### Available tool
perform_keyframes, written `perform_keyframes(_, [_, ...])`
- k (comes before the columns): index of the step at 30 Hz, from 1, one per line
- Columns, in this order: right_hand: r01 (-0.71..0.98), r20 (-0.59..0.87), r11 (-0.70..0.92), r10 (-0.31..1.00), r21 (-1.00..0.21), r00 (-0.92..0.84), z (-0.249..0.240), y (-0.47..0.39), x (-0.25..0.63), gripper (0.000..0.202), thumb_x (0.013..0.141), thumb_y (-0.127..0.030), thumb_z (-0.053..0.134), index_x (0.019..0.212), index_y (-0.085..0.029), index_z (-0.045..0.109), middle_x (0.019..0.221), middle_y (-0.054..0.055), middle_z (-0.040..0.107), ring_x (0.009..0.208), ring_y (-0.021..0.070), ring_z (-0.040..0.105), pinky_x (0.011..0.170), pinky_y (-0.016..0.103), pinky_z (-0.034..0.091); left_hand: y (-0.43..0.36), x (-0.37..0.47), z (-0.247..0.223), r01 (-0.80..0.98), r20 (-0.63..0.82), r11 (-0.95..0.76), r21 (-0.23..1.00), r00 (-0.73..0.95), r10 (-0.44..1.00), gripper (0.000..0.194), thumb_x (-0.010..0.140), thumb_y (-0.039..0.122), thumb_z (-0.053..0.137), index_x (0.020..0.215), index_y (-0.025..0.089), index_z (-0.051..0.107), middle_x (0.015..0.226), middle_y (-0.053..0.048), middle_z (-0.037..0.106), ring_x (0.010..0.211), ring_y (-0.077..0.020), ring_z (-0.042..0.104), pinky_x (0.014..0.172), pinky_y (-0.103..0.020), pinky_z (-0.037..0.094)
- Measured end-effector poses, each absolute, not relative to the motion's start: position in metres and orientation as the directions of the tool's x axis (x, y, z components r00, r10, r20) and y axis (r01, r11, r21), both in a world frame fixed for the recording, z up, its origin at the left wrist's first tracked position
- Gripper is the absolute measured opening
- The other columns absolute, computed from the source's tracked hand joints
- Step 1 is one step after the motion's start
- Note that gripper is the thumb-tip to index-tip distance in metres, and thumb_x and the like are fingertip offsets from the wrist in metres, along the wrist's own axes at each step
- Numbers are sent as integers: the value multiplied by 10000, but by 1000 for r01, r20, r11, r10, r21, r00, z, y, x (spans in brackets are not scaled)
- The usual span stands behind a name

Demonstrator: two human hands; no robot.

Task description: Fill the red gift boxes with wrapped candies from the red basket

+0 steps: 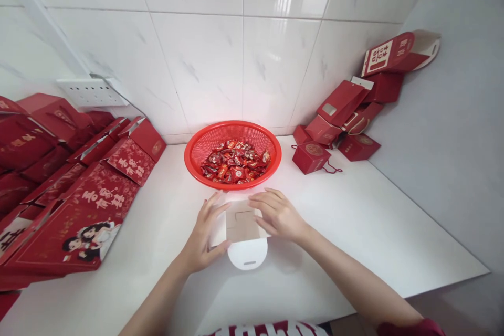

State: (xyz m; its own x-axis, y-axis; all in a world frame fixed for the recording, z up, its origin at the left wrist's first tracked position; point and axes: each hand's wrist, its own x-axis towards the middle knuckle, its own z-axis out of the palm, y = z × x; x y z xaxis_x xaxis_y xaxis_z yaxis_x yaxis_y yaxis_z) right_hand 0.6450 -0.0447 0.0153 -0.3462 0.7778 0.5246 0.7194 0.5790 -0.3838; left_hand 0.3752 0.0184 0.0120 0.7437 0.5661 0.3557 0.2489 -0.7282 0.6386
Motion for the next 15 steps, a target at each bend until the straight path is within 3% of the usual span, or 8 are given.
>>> perform_keyframes(2, [727, 564, 566, 770, -389, -298, 34, -32, 650, 274, 989, -313, 480, 1190, -232, 648, 1174, 95, 703, 1096, 248, 642, 1007, 442, 468, 18, 373, 17, 274, 362, -741, 613, 737, 571, 608, 901, 385, 577, 1475, 296, 396, 1641, -85, 134, 1499, -374, 139, 1197, -612, 75])
perform_keyframes(4, [778, 481, 455, 847, -433, -227, 56, -9, 656, 279, 1007, -313, 434, 1131, -214, 664, 1169, 103, 697, 1099, 242, 637, 979, 407, 487, 18, 372, 16, 274, 361, -730, 626, 728, 583, 574, 908, 378, 570, 1458, 302, 422, 1633, -78, 170, 1492, -371, 167, 1201, -605, 46])
perform_keyframes(7, [919, 110, 145, 988, -367, -112, 78, 40, 664, 301, 1013, -324, 412, 1124, -197, 662, 1135, 129, 701, 1067, 275, 653, 940, 433, 496, 20, 372, 8, 175, 367, -605, 776, 655, 660, 605, 920, 470, 527, 1476, 268, 397, 1588, -108, 273, 1467, -366, 233, 1202, -554, 156])
perform_keyframes(9, [949, -50, 68, 995, -308, -87, 80, 77, 664, 230, 898, -358, 626, 980, -162, 714, 974, 170, 726, 988, 353, 678, 898, 508, 501, 24, 372, 2, 66, 350, -463, 884, 563, 749, 608, 939, 532, 456, 1472, 244, 400, 1545, -124, 340, 1440, -358, 291, 1173, -515, 257])
perform_keyframes(11, [967, -188, 34, 979, -253, -84, 72, 110, 660, 319, 687, -381, 834, 878, -145, 737, 893, 187, 729, 965, 411, 679, 918, 574, 475, 29, 369, -1, -21, 313, -347, 938, 487, 815, 569, 956, 536, 418, 1445, 244, 435, 1516, -119, 382, 1411, -342, 343, 1140, -486, 322])
perform_keyframes(13, [974, -276, 42, 956, -222, -104, 61, 135, 654, 518, 526, -431, 910, 918, -136, 744, 919, 197, 732, 976, 435, 672, 928, 608, 460, 35, 365, -1, -41, 284, -298, 954, 456, 844, 506, 960, 491, 452, 1407, 255, 480, 1517, -104, 386, 1401, -322, 363, 1118, -453, 360])
perform_keyframes(15, [967, -306, 96, 937, -234, -167, 52, 150, 649, 685, 468, -484, 910, 1039, -149, 732, 990, 181, 736, 990, 409, 674, 924, 569, 483, 39, 361, 1, 2, 272, -303, 953, 435, 858, 435, 953, 434, 508, 1353, 265, 527, 1513, -90, 396, 1401, -305, 367, 1107, -424, 378])
